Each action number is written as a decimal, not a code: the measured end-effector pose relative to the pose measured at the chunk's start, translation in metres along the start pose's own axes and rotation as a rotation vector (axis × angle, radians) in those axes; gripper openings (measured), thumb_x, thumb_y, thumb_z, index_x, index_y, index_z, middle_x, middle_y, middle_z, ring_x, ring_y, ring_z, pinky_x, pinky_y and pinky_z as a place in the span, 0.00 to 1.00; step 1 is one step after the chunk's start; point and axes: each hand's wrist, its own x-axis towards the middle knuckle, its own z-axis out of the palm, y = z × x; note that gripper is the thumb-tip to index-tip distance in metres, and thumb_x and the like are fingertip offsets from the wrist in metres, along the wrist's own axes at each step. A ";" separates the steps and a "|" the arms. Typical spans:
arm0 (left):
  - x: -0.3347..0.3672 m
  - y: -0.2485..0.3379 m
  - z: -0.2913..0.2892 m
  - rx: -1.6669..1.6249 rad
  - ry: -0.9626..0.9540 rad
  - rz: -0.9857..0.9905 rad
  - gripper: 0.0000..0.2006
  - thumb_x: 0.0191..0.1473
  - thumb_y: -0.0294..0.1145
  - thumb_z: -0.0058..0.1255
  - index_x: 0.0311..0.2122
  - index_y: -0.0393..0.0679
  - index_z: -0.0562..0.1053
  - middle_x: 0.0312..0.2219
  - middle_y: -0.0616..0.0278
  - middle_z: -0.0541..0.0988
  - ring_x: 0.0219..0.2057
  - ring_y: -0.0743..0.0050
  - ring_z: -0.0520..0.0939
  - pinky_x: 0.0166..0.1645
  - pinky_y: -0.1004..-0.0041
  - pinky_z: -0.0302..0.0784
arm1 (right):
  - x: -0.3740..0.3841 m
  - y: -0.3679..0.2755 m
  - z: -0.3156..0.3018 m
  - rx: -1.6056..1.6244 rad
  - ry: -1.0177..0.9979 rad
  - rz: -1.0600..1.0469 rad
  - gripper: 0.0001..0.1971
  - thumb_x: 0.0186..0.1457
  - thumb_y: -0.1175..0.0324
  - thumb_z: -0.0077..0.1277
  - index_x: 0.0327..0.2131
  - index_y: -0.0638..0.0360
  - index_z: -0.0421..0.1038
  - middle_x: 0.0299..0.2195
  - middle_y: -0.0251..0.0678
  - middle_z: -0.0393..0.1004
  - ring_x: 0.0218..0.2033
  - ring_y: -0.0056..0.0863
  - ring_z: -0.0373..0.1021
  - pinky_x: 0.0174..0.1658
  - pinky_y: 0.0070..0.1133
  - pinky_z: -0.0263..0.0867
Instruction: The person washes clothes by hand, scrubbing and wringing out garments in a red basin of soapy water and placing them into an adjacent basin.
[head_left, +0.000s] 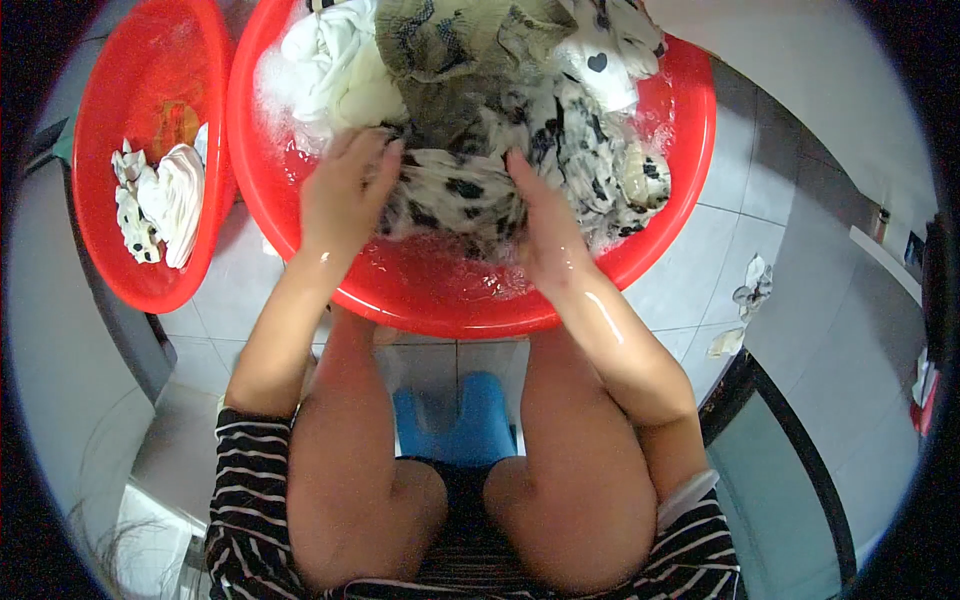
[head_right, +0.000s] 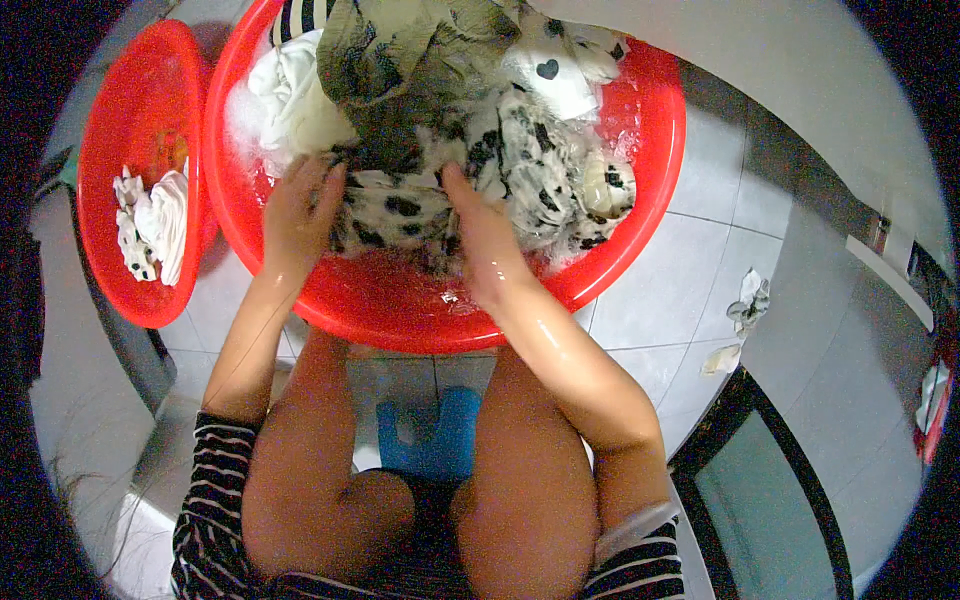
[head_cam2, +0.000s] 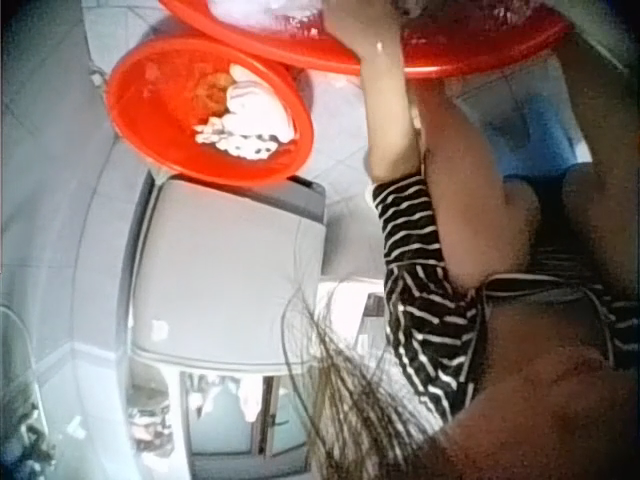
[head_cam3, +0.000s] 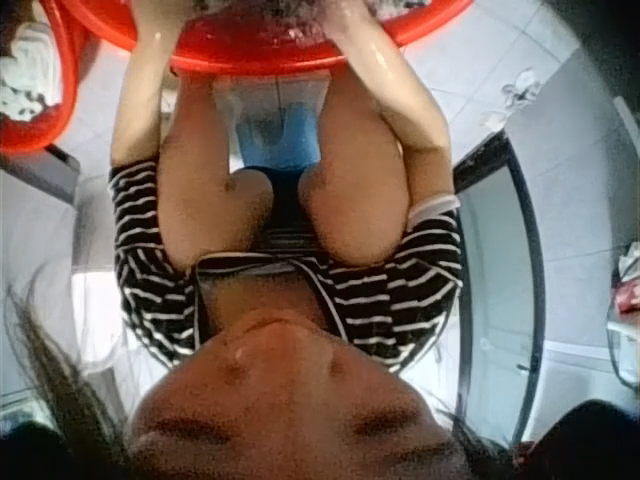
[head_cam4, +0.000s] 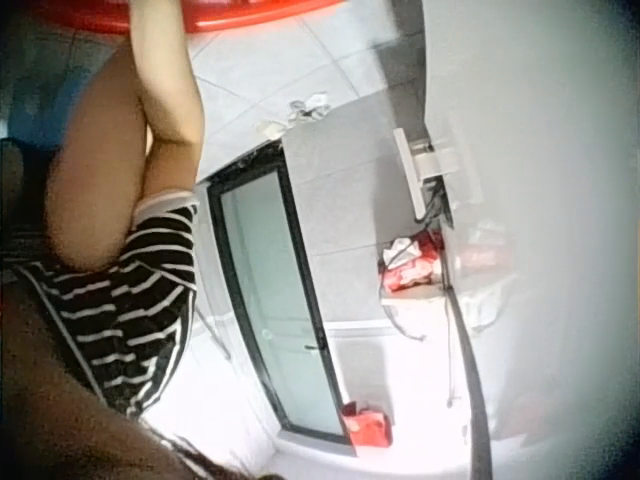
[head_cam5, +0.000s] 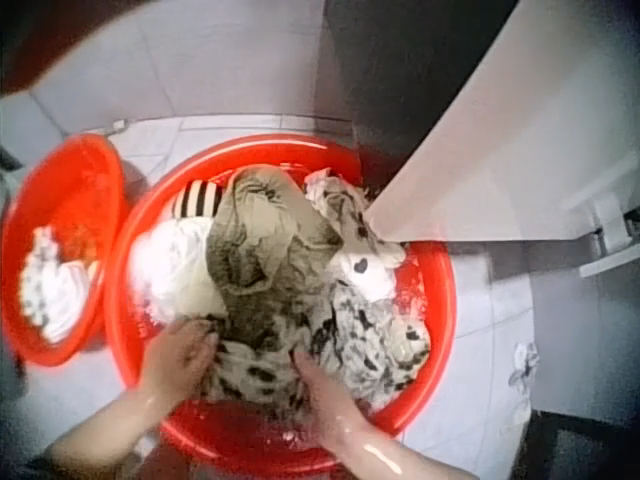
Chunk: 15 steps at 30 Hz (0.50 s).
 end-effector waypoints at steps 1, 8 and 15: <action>-0.004 -0.001 -0.008 0.017 -0.073 -0.137 0.16 0.50 0.42 0.51 0.41 0.44 0.72 0.35 0.54 0.73 0.34 0.51 0.75 0.36 0.62 0.72 | -0.001 0.001 -0.007 -0.153 0.058 -0.070 0.21 0.57 0.61 0.47 0.50 0.65 0.63 0.47 0.36 0.69 0.47 0.27 0.64 0.50 0.25 0.62; -0.035 -0.014 0.036 0.295 -0.347 0.269 0.31 0.44 0.54 0.53 0.51 0.48 0.67 0.52 0.46 0.63 0.52 0.42 0.64 0.53 0.53 0.64 | 0.067 0.053 -0.059 -0.508 0.211 -0.064 0.19 0.59 0.63 0.42 0.51 0.63 0.63 0.47 0.38 0.69 0.46 0.30 0.65 0.51 0.24 0.59; -0.017 -0.043 0.096 0.841 -0.630 0.183 0.25 0.52 0.44 0.45 0.54 0.45 0.63 0.53 0.51 0.66 0.56 0.52 0.63 0.53 0.51 0.64 | 0.069 0.053 -0.056 -0.260 0.297 0.062 0.21 0.59 0.63 0.37 0.54 0.60 0.58 0.52 0.38 0.63 0.50 0.31 0.61 0.52 0.27 0.58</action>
